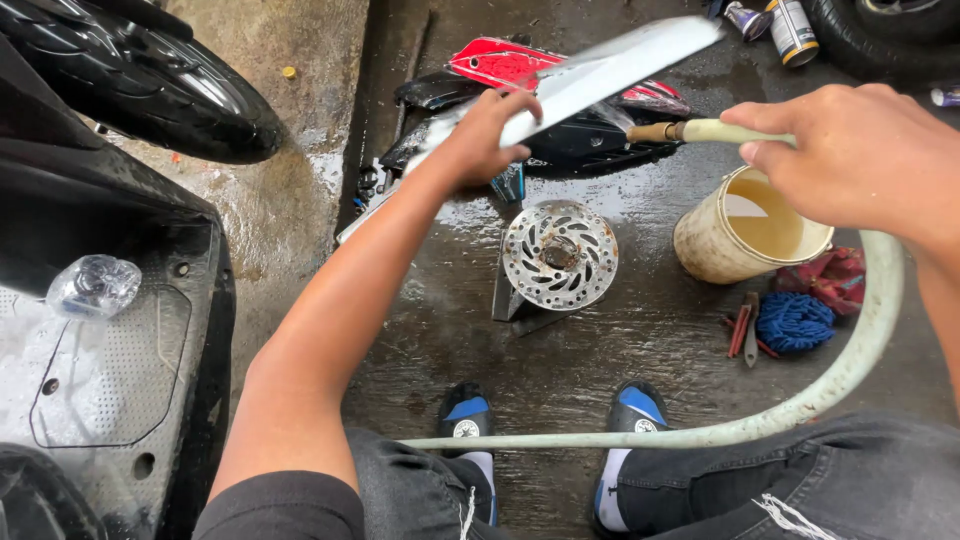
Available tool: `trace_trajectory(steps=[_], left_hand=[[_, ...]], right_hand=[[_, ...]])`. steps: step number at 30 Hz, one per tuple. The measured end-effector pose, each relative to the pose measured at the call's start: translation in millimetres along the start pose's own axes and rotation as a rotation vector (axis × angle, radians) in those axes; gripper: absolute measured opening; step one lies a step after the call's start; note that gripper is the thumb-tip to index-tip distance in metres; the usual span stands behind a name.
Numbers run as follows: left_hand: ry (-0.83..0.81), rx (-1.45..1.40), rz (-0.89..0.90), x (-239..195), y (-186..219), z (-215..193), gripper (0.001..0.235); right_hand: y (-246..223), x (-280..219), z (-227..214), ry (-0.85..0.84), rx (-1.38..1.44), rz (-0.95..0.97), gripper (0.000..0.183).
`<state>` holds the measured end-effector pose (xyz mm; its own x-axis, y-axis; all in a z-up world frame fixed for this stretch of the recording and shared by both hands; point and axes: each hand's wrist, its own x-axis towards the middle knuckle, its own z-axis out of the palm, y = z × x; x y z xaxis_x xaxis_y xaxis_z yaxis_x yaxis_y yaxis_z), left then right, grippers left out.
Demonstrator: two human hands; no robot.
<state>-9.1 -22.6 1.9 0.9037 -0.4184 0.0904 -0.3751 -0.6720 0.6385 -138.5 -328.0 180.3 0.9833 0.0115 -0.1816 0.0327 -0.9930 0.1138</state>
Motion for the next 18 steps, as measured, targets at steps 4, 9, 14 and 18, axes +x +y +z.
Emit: trace_trajectory(steps=[4, 9, 14, 18], left_hand=[[0.053, 0.213, 0.111, -2, -19, 30, 0.055], [0.138, 0.443, 0.396, 0, -38, 61, 0.044], [0.256, 0.642, 0.609, -17, -38, 61, 0.041], [0.300, 0.734, 0.730, -23, -35, 58, 0.040]], right_hand=[[-16, -1, -3, -0.081, -0.010, -0.006, 0.043], [-30, -2, -1, -0.122, 0.090, -0.009, 0.046], [-17, 10, 14, -0.110, 0.012, 0.004, 0.045], [4, 25, 30, -0.010, -0.054, -0.038, 0.044]])
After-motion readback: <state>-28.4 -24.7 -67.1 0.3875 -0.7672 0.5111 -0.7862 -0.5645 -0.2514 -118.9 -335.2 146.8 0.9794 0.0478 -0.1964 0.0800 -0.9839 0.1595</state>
